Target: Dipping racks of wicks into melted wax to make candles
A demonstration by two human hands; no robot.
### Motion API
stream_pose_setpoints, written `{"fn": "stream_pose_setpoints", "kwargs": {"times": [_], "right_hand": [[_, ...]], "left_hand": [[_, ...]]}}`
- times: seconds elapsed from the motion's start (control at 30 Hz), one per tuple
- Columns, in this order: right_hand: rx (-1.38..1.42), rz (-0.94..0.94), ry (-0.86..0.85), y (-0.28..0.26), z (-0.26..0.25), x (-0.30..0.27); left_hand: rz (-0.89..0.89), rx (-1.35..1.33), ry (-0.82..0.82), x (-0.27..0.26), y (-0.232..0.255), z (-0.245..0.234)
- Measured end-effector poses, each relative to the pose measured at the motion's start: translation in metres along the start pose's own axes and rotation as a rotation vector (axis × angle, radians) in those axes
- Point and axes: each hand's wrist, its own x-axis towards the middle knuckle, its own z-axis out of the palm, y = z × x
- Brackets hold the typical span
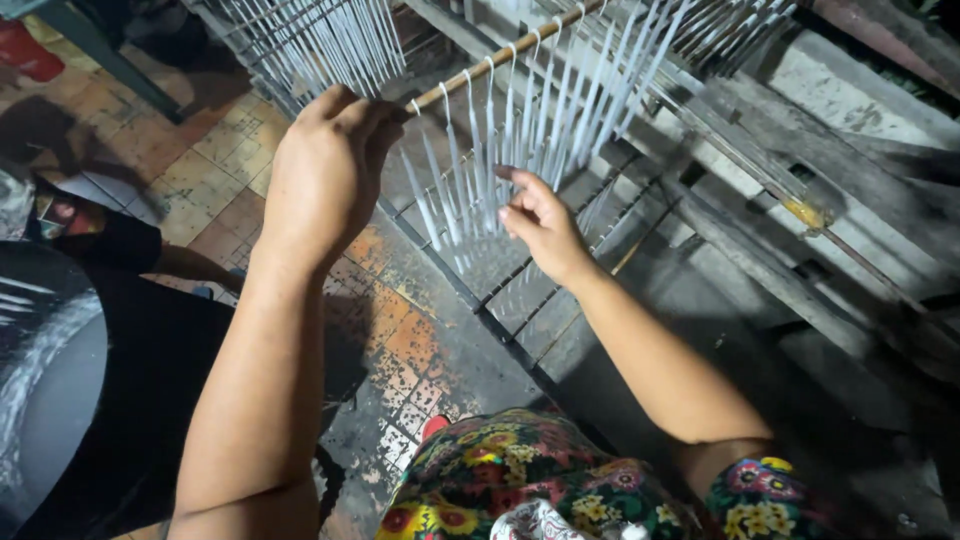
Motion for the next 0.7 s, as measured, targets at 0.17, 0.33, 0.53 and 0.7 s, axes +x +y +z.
{"fn": "stream_pose_setpoints", "kwargs": {"times": [0.17,0.33,0.53,0.7], "right_hand": [[0.075,-0.03,0.013,-0.004,0.007,0.001],[0.022,-0.042,0.092,0.025,0.007,-0.003],[0.082,-0.002,0.058,0.048,0.011,-0.015],[0.003,-0.087,0.065,0.093,0.007,-0.019]], "left_hand": [[0.026,0.003,0.011,0.01,0.012,-0.01],[0.036,-0.002,0.025,0.017,0.022,-0.015],[0.108,-0.008,0.055,0.023,0.022,-0.014],[0.13,0.003,0.055,0.027,0.018,-0.011]]}}
